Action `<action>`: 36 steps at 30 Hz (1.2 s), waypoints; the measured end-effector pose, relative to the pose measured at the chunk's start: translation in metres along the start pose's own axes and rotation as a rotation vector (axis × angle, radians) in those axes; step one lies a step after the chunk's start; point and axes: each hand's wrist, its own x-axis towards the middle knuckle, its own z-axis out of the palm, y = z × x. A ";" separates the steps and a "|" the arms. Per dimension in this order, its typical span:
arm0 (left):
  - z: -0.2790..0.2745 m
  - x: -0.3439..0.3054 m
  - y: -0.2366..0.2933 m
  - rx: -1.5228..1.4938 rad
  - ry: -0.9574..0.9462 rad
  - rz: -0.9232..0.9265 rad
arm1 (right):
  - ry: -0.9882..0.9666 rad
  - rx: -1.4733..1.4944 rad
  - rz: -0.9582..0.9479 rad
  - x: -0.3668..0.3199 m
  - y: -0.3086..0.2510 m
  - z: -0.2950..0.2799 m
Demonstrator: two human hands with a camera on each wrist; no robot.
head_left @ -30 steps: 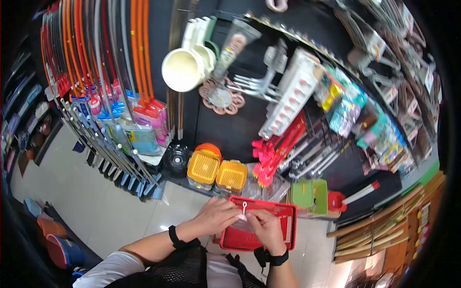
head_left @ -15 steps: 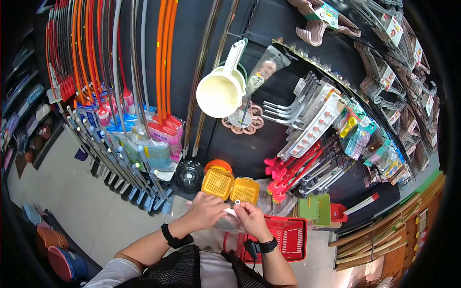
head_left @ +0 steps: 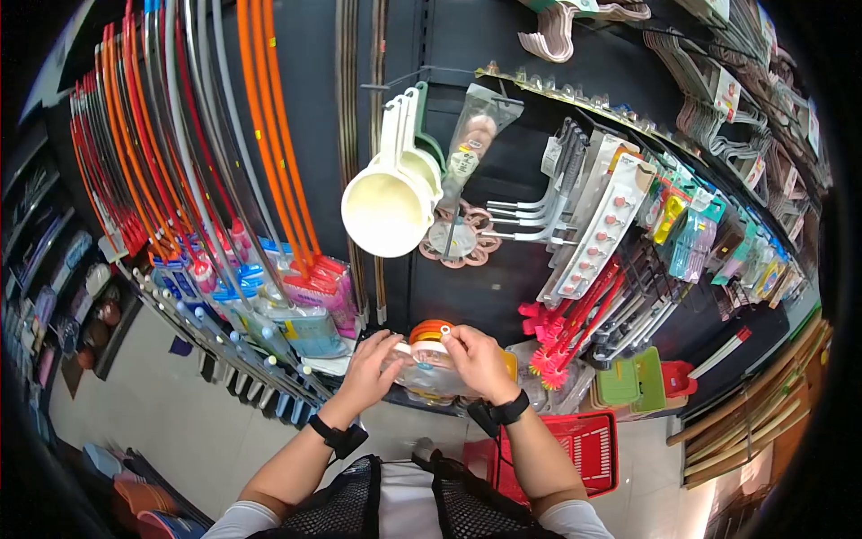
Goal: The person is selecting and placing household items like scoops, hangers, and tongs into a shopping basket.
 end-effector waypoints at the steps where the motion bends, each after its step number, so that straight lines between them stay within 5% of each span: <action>1: 0.003 0.011 -0.007 -0.051 0.035 0.005 | 0.008 0.002 -0.010 0.012 0.007 -0.001; 15: 0.046 0.130 -0.066 -0.090 0.067 -0.127 | 0.018 0.055 -0.149 0.138 0.101 0.004; 26: 0.051 0.158 -0.087 -0.128 0.054 -0.195 | 0.010 0.012 -0.103 0.168 0.108 0.000; 32: 0.053 0.171 -0.088 -0.199 -0.154 -0.288 | 0.008 0.013 0.094 0.184 0.125 0.007; 34: 0.062 0.164 -0.096 -0.013 -0.020 -0.128 | 0.110 -0.034 0.015 0.195 0.138 0.014; 36: 0.061 0.154 -0.088 -0.029 -0.018 -0.173 | 0.142 -0.032 -0.028 0.208 0.160 0.020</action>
